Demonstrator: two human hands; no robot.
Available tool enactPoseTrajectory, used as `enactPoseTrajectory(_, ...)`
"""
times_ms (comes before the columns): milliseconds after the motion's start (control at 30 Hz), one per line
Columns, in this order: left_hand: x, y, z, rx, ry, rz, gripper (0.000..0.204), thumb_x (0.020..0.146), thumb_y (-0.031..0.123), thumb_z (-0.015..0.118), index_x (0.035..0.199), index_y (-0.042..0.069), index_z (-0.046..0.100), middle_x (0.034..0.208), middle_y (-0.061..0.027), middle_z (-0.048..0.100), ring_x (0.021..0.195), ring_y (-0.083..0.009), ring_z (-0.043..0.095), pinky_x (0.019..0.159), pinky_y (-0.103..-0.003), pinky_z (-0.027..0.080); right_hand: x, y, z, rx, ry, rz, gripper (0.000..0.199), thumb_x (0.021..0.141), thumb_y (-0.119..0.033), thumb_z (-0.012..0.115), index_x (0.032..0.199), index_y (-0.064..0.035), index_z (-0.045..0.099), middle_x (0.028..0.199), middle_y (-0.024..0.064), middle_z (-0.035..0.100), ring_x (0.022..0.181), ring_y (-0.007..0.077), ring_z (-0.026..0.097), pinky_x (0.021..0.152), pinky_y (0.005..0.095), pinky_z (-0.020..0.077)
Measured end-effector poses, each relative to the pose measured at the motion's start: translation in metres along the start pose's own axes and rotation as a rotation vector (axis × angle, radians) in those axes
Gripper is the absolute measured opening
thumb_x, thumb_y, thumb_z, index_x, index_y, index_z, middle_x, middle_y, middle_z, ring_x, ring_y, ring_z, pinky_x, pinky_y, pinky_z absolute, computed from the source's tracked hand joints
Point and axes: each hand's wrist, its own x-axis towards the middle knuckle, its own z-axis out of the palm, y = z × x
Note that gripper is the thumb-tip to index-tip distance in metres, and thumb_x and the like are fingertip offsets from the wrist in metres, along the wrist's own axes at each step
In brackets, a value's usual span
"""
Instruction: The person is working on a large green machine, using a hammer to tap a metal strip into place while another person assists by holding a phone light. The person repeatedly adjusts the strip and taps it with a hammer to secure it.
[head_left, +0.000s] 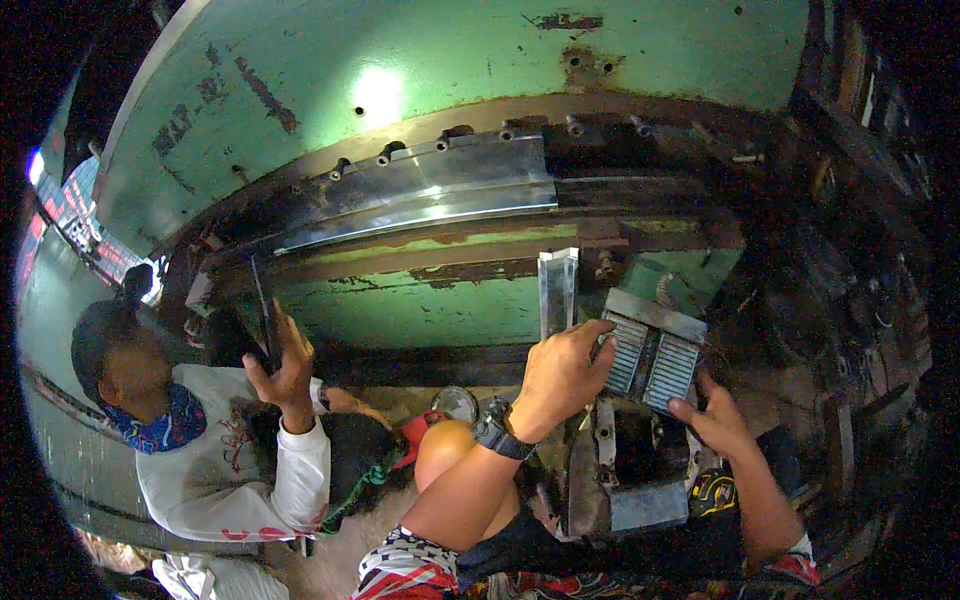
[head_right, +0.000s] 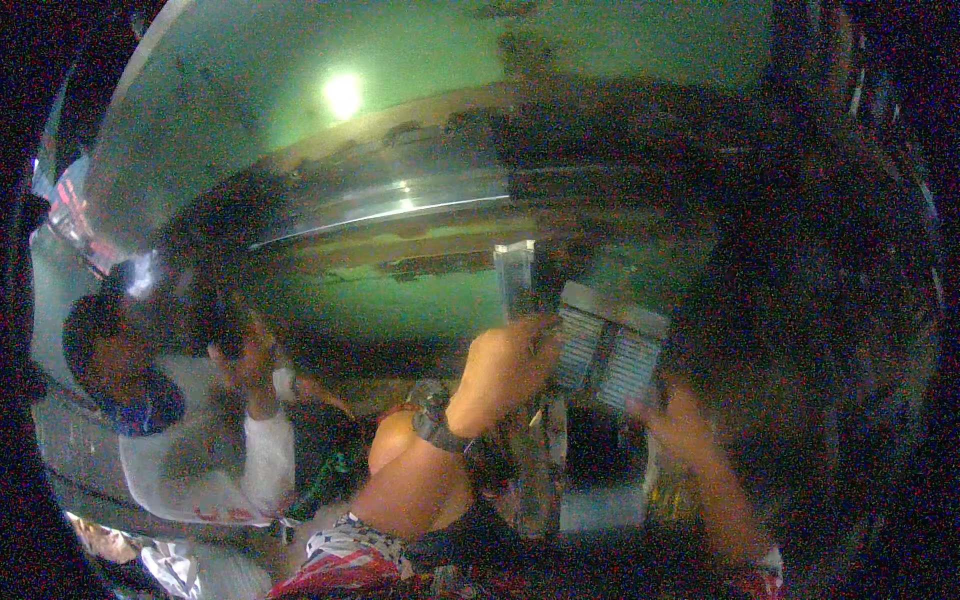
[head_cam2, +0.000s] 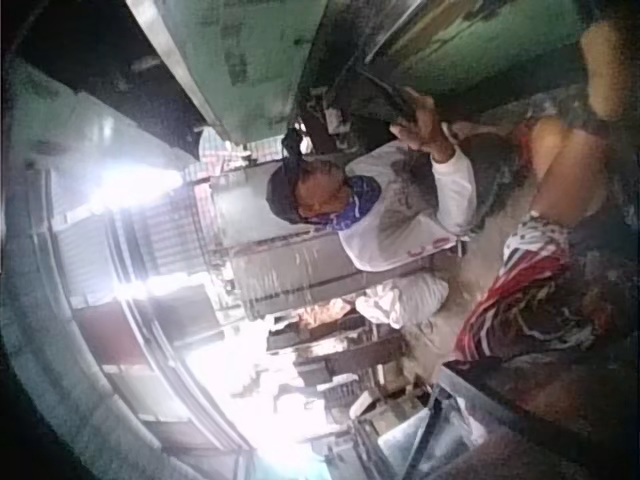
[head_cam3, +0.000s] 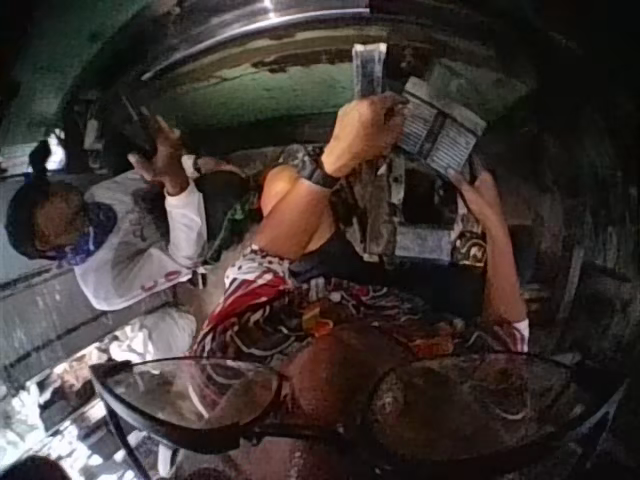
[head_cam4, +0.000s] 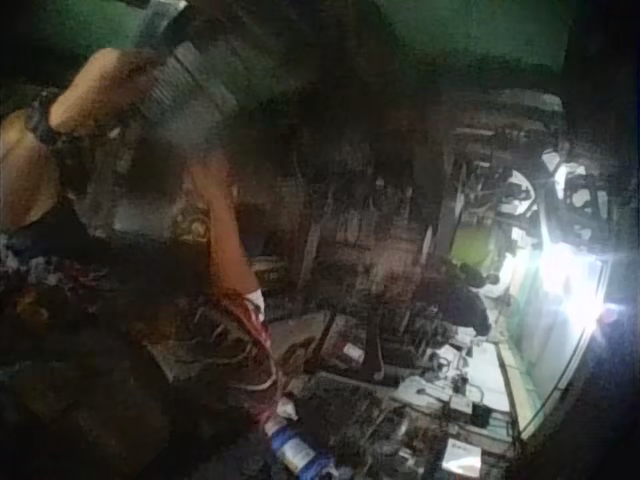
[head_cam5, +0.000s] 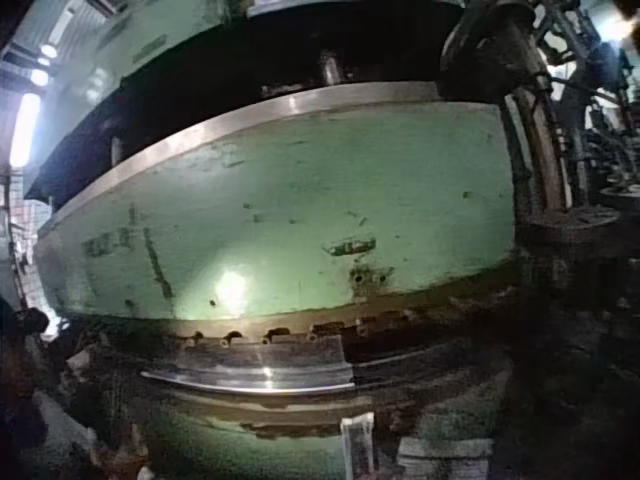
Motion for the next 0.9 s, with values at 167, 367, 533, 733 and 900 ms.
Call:
enactPoseTrajectory(167,0.002,-0.007,0.010,0.017,0.033,0.052,0.024,0.095,0.023,0.061,0.111,0.006,0.067,0.092,-0.0202,0.072,0.081,-0.0407,0.069,0.070,-0.051,0.054,0.002,-0.002,0.000,0.031,0.010,0.027,0.084,0.084,-0.028,0.081,0.148,0.0087,0.041,0.150,0.0240,0.049,0.142,0.0327,0.043,0.120,0.0395,0.0286)
enactPoseTrajectory(367,-0.001,-0.004,0.004,0.001,-0.032,0.001,0.023,0.094,0.023,0.061,0.109,0.005,0.065,0.090,-0.0220,0.070,0.081,-0.0429,0.068,0.068,-0.053,0.053,-0.004,-0.018,0.001,0.064,-0.013,0.088,0.084,0.083,-0.028,0.082,0.148,0.0086,0.042,0.146,0.0205,0.053,0.135,0.0297,0.050,0.116,0.0383,0.0341)
enactPoseTrajectory(533,0.000,-0.008,0.004,0.004,-0.040,0.014,0.025,0.094,0.022,0.061,0.111,0.005,0.064,0.090,-0.0219,0.070,0.081,-0.0431,0.067,0.069,-0.053,0.053,0.004,0.006,-0.001,0.057,-0.026,-0.011,0.084,0.083,-0.030,0.082,0.147,0.0087,0.043,0.144,0.0210,0.055,0.133,0.0305,0.052,0.115,0.0398,0.0355)
enactPoseTrajectory(733,0.000,-0.006,0.003,0.001,-0.057,-0.017,0.025,0.093,0.022,0.061,0.110,0.005,0.066,0.091,-0.0226,0.071,0.084,-0.0431,0.068,0.073,-0.053,0.054,0.003,-0.012,-0.002,0.179,-0.098,-0.108,0.087,0.083,-0.037,0.082,0.147,0.0082,0.043,0.147,0.0215,0.052,0.135,0.0310,0.050,0.115,0.0398,0.0353)
enactPoseTrajectory(900,-0.001,-0.008,0.005,-0.010,-0.019,0.022,0.026,0.093,0.022,0.061,0.110,0.004,0.066,0.092,-0.0236,0.071,0.083,-0.0439,0.068,0.072,-0.053,0.054,0.000,-0.009,-0.003,0.055,-0.035,-0.092,0.088,0.085,-0.040,0.080,0.148,0.0083,0.042,0.148,0.0219,0.051,0.138,0.0324,0.048,0.116,0.0397,0.0342)
